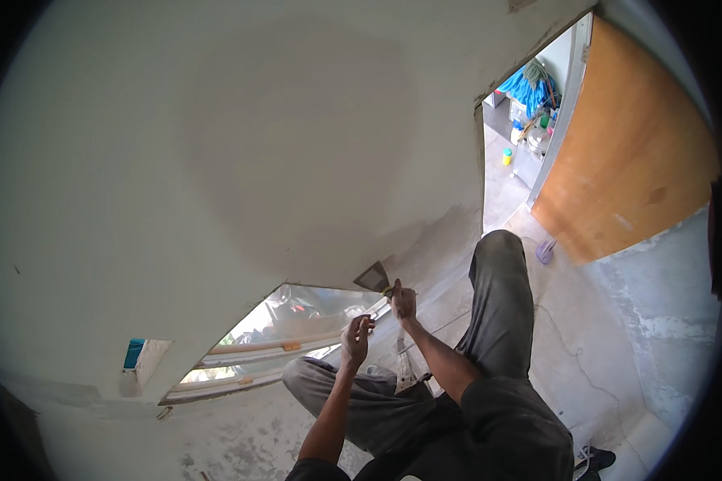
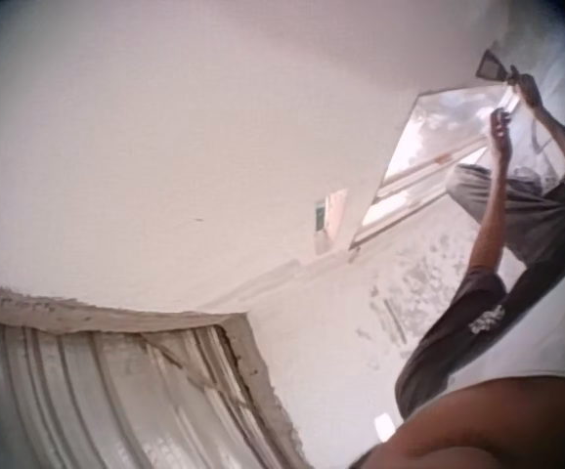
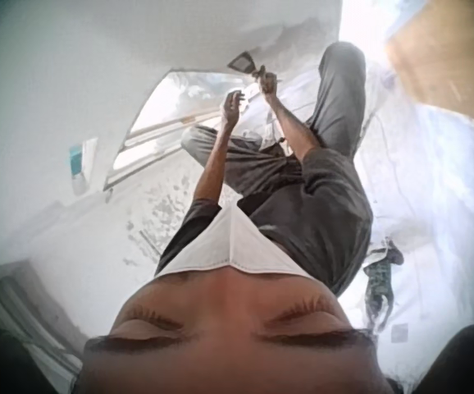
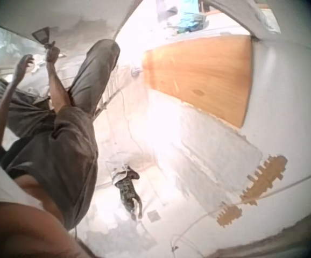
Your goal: The person applies a patching compound to an interior wall using a putty knife while standing on a ladder. They scrape and smooth the surface around window frames and upper wall sections.
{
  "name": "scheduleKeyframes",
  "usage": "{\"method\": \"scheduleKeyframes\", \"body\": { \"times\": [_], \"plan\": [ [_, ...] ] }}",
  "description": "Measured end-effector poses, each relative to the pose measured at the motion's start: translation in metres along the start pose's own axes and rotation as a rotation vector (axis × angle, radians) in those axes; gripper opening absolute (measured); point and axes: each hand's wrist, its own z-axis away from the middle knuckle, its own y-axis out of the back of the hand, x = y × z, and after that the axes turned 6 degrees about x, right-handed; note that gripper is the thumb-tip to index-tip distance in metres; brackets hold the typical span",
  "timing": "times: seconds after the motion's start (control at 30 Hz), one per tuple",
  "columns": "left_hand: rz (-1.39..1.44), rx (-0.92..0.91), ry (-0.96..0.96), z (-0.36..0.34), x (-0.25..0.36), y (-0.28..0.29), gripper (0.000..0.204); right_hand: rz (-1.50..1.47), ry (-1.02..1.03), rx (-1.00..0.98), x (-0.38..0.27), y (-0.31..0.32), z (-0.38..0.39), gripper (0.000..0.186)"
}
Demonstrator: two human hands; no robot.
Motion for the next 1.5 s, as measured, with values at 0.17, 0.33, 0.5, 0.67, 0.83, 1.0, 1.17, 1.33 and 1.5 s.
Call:
{"method": "scheduleKeyframes", "body": {
  "times": [0.17, 0.33, 0.5, 0.67, 0.83, 1.0, 1.17, 1.33, 1.5],
  "plan": [
    [-0.004, -0.020, -0.002, -0.004, -0.006, 0.005, 0.030, 0.117, 0.032, -0.034, 0.005, 0.014, -0.005, 0.062],
    [0.038, -0.048, 0.023, -0.002, 0.000, -0.005, 0.029, -0.085, 0.055, 0.010, -0.010, 0.000, 0.005, 0.066],
    [-0.028, -0.014, 0.001, 0.014, -0.013, 0.005, 0.028, 0.027, 0.029, -0.004, -0.014, 0.006, 0.003, 0.068],
    [-0.037, 0.004, -0.047, 0.018, -0.006, 0.000, 0.023, 0.080, 0.049, -0.015, 0.008, 0.003, -0.002, 0.066],
    [-0.018, 0.073, -0.086, 0.010, -0.007, -0.005, 0.022, -0.099, 0.052, 0.032, -0.012, -0.008, 0.006, 0.071],
    [-0.037, 0.036, -0.075, 0.008, -0.010, -0.012, 0.023, -0.006, 0.049, -0.055, -0.008, -0.001, 0.003, 0.070],
    [-0.045, 0.050, -0.035, 0.012, -0.010, -0.006, 0.025, -0.081, -0.002, 0.011, 0.001, -0.016, 0.018, 0.070],
    [-0.092, 0.027, -0.064, 0.018, -0.024, -0.005, 0.024, -0.108, -0.113, -0.007, 0.000, -0.008, 0.008, 0.074],
    [-0.060, 0.027, -0.035, 0.020, -0.015, -0.007, 0.024, -0.136, -0.091, -0.027, 0.011, -0.014, 0.021, 0.073]
  ]
}}
